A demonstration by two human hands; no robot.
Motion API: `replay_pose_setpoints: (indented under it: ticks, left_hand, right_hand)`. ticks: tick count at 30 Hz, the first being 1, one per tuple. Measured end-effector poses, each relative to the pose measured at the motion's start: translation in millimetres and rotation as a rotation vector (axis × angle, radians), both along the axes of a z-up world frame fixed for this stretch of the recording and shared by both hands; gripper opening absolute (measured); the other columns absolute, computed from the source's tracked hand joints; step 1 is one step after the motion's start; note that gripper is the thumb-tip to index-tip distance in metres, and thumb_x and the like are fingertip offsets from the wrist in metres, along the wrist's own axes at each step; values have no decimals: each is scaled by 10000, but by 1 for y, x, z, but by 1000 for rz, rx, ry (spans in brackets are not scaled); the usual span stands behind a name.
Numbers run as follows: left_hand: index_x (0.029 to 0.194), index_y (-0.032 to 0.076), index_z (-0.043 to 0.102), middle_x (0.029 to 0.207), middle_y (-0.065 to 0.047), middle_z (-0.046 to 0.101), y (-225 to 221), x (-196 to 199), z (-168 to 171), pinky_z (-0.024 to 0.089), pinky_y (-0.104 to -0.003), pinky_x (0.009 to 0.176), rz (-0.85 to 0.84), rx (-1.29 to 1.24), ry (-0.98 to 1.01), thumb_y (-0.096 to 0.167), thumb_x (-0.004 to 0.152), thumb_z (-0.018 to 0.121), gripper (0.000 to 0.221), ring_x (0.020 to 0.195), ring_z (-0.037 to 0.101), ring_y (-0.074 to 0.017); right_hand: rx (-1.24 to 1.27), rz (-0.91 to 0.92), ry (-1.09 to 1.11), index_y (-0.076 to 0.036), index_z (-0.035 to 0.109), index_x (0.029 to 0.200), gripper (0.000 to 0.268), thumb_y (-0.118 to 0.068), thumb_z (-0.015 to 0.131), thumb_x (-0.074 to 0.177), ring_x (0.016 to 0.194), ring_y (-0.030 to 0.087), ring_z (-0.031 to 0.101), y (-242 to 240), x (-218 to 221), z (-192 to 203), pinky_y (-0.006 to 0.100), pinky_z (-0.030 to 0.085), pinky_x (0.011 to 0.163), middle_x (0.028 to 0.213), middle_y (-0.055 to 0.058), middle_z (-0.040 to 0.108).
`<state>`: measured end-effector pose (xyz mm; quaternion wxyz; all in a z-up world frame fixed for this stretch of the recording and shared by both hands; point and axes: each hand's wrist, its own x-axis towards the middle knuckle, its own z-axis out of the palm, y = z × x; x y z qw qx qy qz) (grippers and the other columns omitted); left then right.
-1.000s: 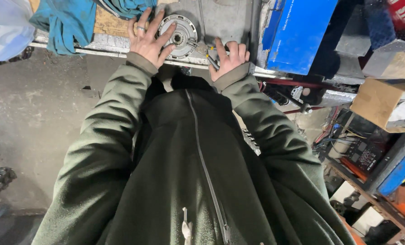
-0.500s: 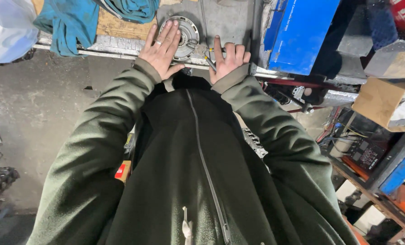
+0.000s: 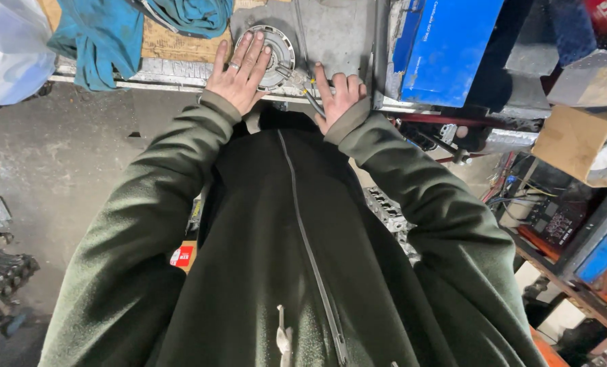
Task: The person works on a circular clutch assembly at a workshop bench, holding and turning the drum by hand and using a long rod to lever inside it. They reposition the assembly, then use pliers and a screwdriver to grip and work on components at its center.
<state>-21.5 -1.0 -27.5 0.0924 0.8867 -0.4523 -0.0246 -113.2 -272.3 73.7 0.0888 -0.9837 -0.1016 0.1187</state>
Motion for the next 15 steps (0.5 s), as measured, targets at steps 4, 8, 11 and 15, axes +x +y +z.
replay_pose_setpoints:
  ticks: [4, 8, 11, 15]
  left_hand:
    - [1644, 40, 363, 1775, -168, 213, -1, 2, 4, 135, -582, 1294, -6, 81, -60, 495, 941, 765, 929, 1637, 203, -298]
    - [1674, 183, 381, 1773, -157, 207, 0, 2, 3, 149, -604, 1276, -20, 25, -102, 527, 954, 762, 884, 1631, 200, -309]
    - [1676, 263, 394, 1766, -157, 212, 0, 8, -2, 156, -612, 1258, -59, 11, -161, 533, 955, 758, 852, 1621, 198, -321]
    - [1655, 191, 399, 1781, -159, 220, 4, 8, -4, 161, -613, 1269, -75, 16, -140, 548, 973, 737, 841, 1638, 192, -322]
  right_hand:
    - [-11, 31, -22, -75, 365, 1602, 1031, -353, 857, 740, 1062, 347, 475, -8, 5, -11, 485, 422, 863, 1172, 159, 496]
    - [-19, 58, -5, -63, 379, 1590, 1015, -339, 855, 737, 1058, 358, 482, -9, 7, -13, 499, 432, 843, 1160, 175, 494]
    - [-58, 15, 94, -96, 438, 1500, 902, -308, 844, 723, 1057, 363, 529, -3, 14, -14, 538, 443, 798, 1167, 173, 504]
    - [-47, -80, 265, -132, 494, 1346, 655, -263, 818, 792, 1028, 404, 610, 5, 17, -24, 594, 462, 769, 1170, 185, 513]
